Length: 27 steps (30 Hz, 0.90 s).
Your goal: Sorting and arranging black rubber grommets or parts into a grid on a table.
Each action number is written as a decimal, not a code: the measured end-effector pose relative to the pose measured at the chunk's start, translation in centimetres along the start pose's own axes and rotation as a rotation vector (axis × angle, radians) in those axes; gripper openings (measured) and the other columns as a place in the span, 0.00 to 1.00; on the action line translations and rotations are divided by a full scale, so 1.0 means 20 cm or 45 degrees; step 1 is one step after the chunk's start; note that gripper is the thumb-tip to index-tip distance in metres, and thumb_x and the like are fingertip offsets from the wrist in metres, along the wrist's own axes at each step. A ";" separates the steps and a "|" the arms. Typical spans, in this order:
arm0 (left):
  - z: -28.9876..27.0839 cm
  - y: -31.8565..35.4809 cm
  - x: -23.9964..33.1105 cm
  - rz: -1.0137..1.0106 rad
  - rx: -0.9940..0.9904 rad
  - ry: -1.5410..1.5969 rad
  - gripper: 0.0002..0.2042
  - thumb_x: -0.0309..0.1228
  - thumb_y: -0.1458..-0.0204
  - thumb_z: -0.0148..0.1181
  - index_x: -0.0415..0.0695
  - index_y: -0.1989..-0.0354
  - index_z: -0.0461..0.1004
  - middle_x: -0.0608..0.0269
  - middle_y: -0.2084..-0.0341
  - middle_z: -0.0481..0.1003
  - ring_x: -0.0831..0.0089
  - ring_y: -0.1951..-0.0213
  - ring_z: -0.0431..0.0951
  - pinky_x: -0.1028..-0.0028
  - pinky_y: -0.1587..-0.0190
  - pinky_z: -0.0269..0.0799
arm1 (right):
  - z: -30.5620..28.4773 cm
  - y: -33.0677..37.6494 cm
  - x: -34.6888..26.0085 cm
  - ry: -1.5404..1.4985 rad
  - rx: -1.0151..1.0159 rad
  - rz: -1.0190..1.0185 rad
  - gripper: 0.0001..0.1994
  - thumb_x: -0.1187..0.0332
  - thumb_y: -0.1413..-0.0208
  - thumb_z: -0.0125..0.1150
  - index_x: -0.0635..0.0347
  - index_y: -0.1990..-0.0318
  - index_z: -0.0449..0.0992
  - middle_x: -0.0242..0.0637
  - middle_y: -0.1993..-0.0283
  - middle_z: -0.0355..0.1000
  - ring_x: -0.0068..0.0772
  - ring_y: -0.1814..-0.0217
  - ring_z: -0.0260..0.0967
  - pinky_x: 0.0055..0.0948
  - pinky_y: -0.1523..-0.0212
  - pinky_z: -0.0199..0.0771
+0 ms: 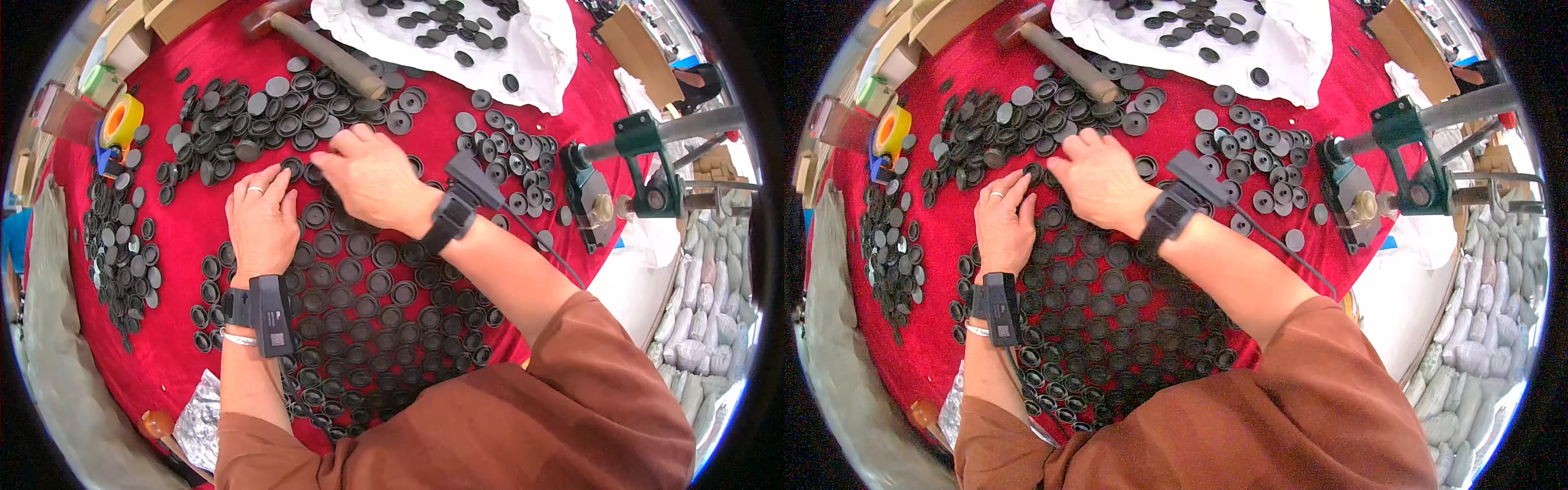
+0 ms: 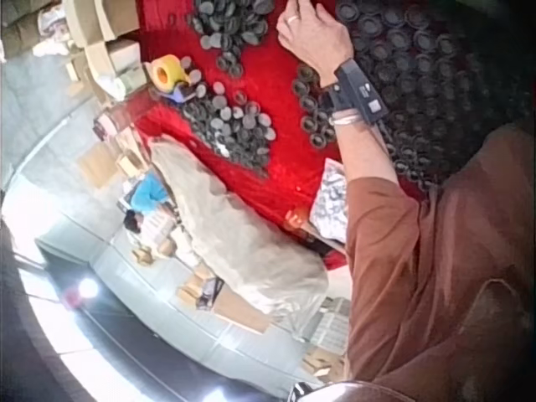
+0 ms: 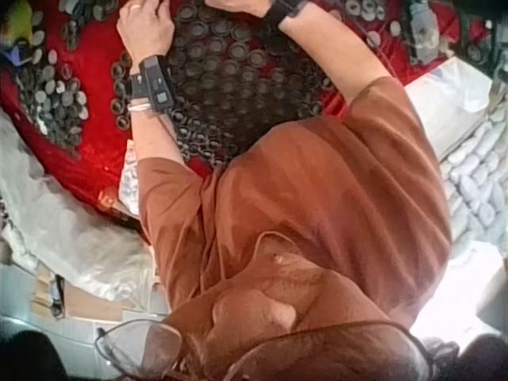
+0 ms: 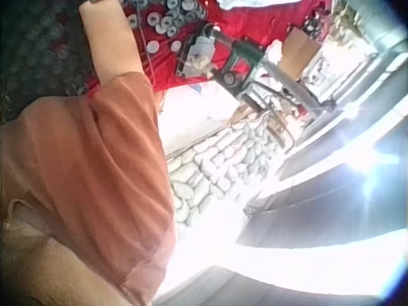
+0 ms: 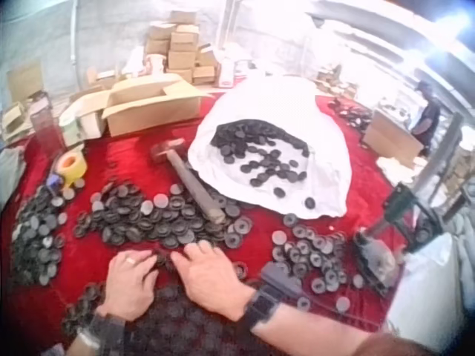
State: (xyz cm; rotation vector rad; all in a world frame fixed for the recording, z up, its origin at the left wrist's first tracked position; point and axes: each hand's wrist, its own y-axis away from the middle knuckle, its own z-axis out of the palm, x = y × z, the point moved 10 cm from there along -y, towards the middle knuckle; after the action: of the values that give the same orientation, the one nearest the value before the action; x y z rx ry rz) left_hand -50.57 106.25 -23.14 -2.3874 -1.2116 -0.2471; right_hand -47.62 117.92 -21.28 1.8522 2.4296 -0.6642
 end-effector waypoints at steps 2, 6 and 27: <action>0.01 0.00 0.02 -0.003 -0.027 0.019 0.15 0.30 0.49 0.59 0.43 0.52 0.76 0.61 0.52 0.74 0.63 0.47 0.70 0.62 0.44 0.63 | 0.01 0.00 -0.01 0.046 -0.038 -0.020 0.14 0.71 0.52 0.55 0.57 0.57 0.78 0.40 0.63 0.68 0.43 0.57 0.65 0.39 0.55 0.68; -0.02 0.03 0.04 0.037 -0.101 0.046 0.16 0.31 0.48 0.59 0.43 0.50 0.75 0.60 0.50 0.74 0.61 0.45 0.69 0.60 0.42 0.61 | -0.16 0.02 0.07 -0.066 0.082 0.031 0.14 0.75 0.53 0.54 0.58 0.57 0.78 0.42 0.57 0.71 0.48 0.54 0.67 0.41 0.54 0.69; 0.19 0.15 0.31 0.181 -0.369 -0.190 0.29 0.44 0.43 0.51 0.49 0.33 0.58 0.55 0.31 0.51 0.57 0.29 0.47 0.48 0.31 0.37 | -0.16 0.29 0.18 0.112 -0.202 0.128 0.16 0.57 0.40 0.51 0.56 0.51 0.71 0.40 0.50 0.71 0.39 0.45 0.68 0.49 0.48 0.60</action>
State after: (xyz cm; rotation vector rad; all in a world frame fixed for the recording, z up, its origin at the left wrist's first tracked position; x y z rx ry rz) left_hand -44.56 110.97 -25.19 -2.7728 -1.1281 -0.2145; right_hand -42.62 123.42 -21.11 1.9627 2.3423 -0.3803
